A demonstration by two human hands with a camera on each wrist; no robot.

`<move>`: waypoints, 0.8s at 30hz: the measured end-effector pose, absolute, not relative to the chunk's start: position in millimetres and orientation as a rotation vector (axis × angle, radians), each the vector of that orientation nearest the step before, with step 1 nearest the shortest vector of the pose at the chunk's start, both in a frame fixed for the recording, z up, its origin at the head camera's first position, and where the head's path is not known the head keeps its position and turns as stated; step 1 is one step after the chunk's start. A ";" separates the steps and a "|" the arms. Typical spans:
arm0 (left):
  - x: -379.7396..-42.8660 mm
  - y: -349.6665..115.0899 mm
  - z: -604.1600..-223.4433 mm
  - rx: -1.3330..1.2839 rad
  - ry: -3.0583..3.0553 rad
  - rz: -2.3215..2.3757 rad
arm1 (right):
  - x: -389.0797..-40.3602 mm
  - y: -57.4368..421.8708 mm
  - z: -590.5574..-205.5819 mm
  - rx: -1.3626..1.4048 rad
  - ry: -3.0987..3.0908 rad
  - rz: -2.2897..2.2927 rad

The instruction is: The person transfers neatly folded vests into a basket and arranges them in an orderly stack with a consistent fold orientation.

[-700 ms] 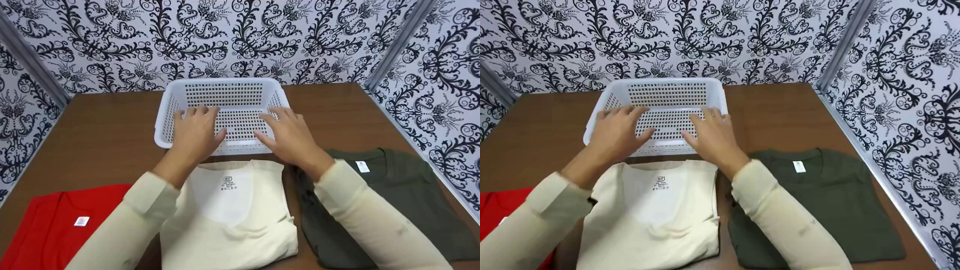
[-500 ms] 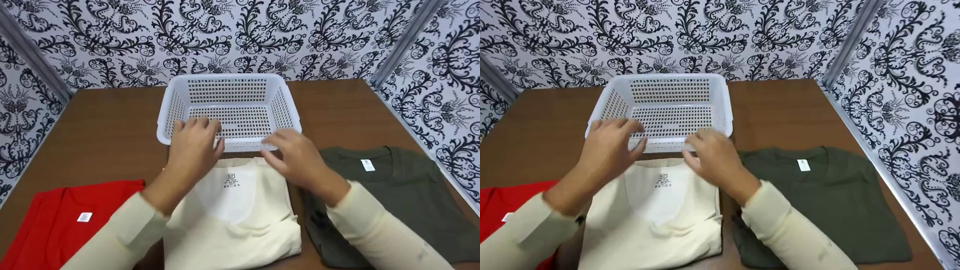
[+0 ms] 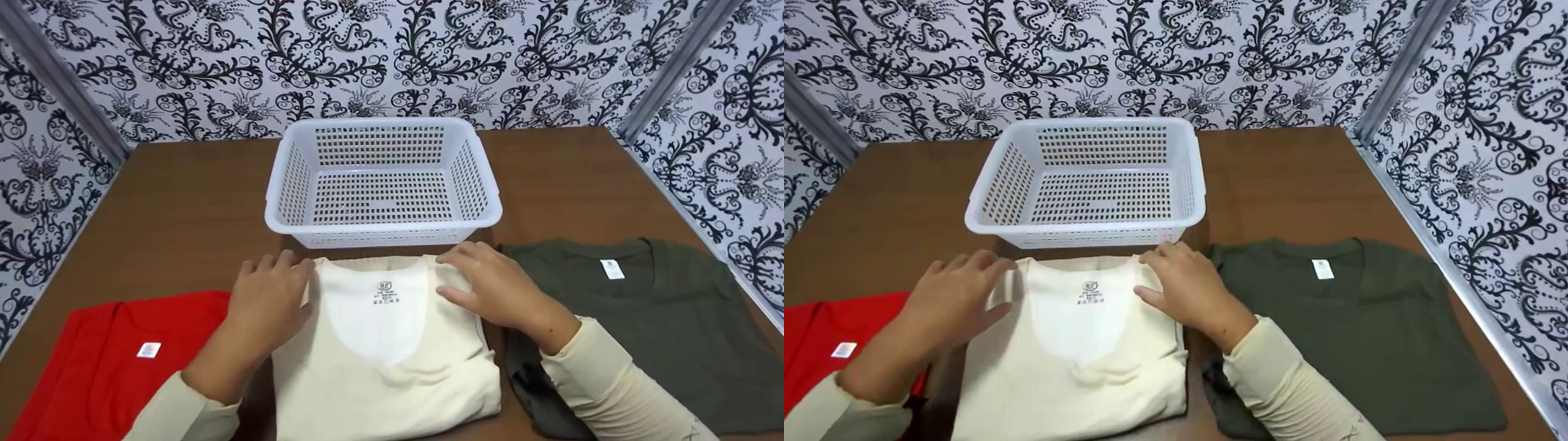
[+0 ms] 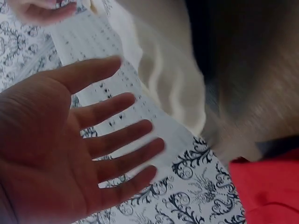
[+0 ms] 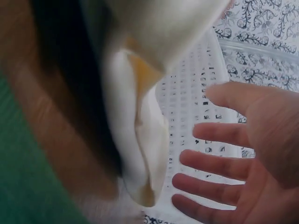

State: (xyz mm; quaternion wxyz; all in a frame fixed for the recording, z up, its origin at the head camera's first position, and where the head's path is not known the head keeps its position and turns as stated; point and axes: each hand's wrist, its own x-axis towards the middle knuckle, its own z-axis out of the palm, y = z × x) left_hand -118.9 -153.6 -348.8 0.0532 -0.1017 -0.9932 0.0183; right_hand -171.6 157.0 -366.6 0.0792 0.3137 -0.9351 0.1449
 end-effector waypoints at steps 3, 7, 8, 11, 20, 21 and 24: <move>-117.9 -160.2 -353.4 -0.284 -3.086 0.055 | -174.7 159.7 -370.4 0.975 -2.862 0.412; -119.4 -164.4 -358.3 -0.276 -3.138 0.039 | -176.4 163.5 -375.0 0.973 -2.964 0.428; -120.1 -164.5 -359.3 -0.273 -3.146 0.030 | -176.6 164.8 -376.4 0.964 -2.989 0.436; -121.6 -166.2 -360.9 -0.267 -3.139 -0.003 | -177.9 167.1 -380.5 0.955 -3.038 0.447; -122.3 -170.6 -367.2 -0.268 -3.146 -0.185 | -179.5 168.8 -387.0 1.004 -3.063 0.369; -122.9 -171.2 -367.5 -0.273 -3.169 -0.214 | -179.8 168.5 -387.0 1.005 -3.065 0.358; -124.8 -174.0 -368.5 -0.279 -3.218 -0.300 | -181.0 167.0 -386.2 1.014 -3.070 0.323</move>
